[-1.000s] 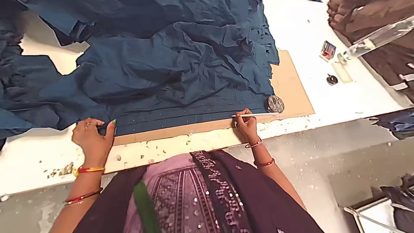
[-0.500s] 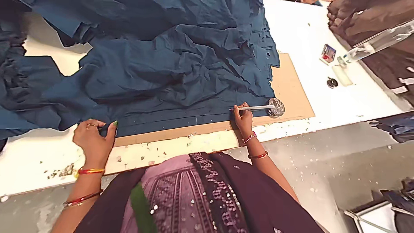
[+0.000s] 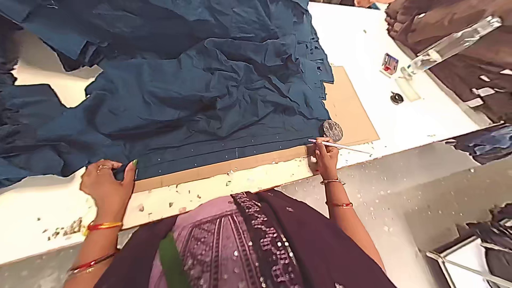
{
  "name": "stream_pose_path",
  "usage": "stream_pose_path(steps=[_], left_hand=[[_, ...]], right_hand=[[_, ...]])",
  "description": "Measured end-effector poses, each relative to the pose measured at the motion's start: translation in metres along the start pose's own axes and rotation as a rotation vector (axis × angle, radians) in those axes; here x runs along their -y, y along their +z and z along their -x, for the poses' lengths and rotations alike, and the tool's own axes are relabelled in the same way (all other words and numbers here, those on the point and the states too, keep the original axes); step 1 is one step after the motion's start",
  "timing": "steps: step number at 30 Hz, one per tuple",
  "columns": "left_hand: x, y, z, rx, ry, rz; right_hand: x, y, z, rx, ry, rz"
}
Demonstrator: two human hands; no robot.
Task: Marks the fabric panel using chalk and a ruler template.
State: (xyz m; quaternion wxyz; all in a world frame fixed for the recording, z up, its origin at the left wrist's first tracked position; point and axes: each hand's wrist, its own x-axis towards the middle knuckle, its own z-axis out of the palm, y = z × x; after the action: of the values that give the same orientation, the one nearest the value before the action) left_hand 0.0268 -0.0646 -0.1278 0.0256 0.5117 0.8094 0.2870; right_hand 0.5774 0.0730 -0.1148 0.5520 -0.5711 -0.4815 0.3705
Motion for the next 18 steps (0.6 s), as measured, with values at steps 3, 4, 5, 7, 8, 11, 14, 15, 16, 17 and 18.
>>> stream_pose_path(steps=[3,4,5,7,8,11,14,15,16,17,18], left_hand=[[0.0,-0.001,0.001,0.01,0.006,0.002],[0.0,-0.001,0.0,0.011,0.002,-0.007],[0.0,0.0,0.0,0.012,-0.002,-0.015],[0.001,0.0,0.0,0.009,-0.001,-0.023],[0.001,0.0,0.0,0.009,-0.005,-0.02],[-0.001,-0.001,0.0,0.011,-0.012,-0.02],[-0.001,0.0,0.001,0.013,-0.009,-0.029],[0.0,0.0,0.001,0.005,-0.003,-0.029],[0.001,0.0,0.0,-0.002,0.004,-0.029],[0.001,0.001,-0.001,-0.008,0.009,-0.026],[0.001,0.002,-0.001,-0.011,0.009,-0.023]], right_hand=[[-0.01,-0.017,-0.005,0.09,-0.05,0.085],[-0.011,-0.017,-0.006,0.104,-0.05,0.106],[-0.011,-0.015,-0.007,0.113,-0.05,0.121],[-0.012,-0.012,-0.006,0.13,-0.067,0.152],[-0.014,-0.011,-0.006,0.138,-0.099,0.178],[-0.017,-0.009,-0.006,0.147,-0.257,0.408],[-0.001,0.001,-0.008,0.167,-0.288,0.668],[0.0,0.004,-0.011,0.157,-0.275,0.684],[-0.002,0.006,-0.015,0.117,-0.264,0.662],[-0.006,0.006,-0.019,0.073,-0.247,0.606],[-0.011,0.006,-0.025,0.049,-0.24,0.545]])
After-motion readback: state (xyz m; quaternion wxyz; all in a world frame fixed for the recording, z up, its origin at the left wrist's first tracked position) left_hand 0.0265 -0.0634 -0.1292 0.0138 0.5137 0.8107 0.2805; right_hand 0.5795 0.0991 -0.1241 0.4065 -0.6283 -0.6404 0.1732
